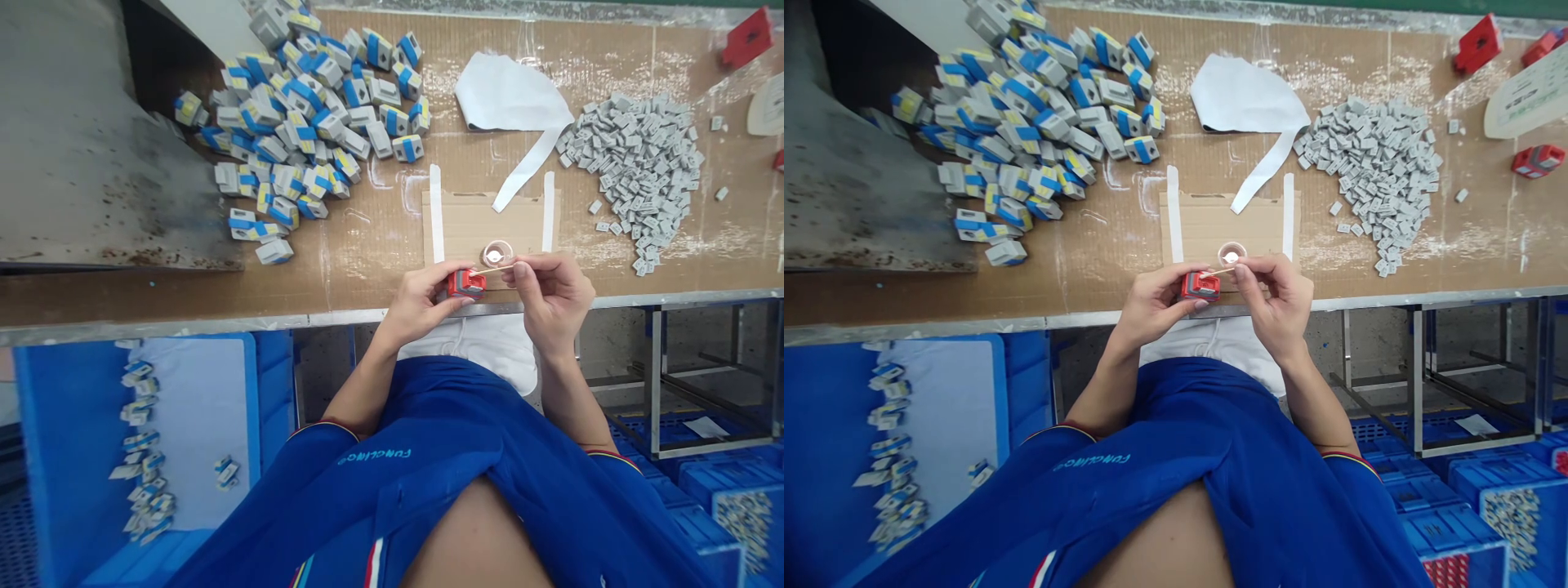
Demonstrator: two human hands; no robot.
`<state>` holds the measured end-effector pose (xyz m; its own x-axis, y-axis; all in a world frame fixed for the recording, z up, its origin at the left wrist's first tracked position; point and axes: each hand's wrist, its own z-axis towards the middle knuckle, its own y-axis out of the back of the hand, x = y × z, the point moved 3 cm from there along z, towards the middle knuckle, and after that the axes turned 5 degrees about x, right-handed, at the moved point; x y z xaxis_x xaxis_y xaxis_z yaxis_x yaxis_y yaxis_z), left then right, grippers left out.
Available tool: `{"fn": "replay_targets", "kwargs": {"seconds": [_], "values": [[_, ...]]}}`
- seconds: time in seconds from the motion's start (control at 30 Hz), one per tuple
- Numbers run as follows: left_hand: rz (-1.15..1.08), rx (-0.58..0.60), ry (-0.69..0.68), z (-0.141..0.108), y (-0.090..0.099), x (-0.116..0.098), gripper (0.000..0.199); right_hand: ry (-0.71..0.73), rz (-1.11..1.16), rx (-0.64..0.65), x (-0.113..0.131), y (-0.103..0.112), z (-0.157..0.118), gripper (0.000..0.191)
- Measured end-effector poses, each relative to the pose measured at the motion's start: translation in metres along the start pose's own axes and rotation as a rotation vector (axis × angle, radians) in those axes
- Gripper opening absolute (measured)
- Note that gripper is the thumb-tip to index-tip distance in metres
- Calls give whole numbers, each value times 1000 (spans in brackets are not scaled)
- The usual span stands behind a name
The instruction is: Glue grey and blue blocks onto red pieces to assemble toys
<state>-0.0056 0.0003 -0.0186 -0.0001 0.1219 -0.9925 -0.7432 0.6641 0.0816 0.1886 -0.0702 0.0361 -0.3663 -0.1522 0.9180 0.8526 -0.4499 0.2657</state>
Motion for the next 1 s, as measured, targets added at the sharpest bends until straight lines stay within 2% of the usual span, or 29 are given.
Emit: {"fn": "replay_targets", "kwargs": {"seconds": [0.3,0.7,1.0], "values": [[-16,1,-5,0,-1,2,52,181,-208,51,12,7,-2,9],[8,17,-28,0,0,-3,46,284,-385,137,33,18,2,10],[-1,26,-26,1,0,-3,46,284,-399,176,37,21,2,12]]}}
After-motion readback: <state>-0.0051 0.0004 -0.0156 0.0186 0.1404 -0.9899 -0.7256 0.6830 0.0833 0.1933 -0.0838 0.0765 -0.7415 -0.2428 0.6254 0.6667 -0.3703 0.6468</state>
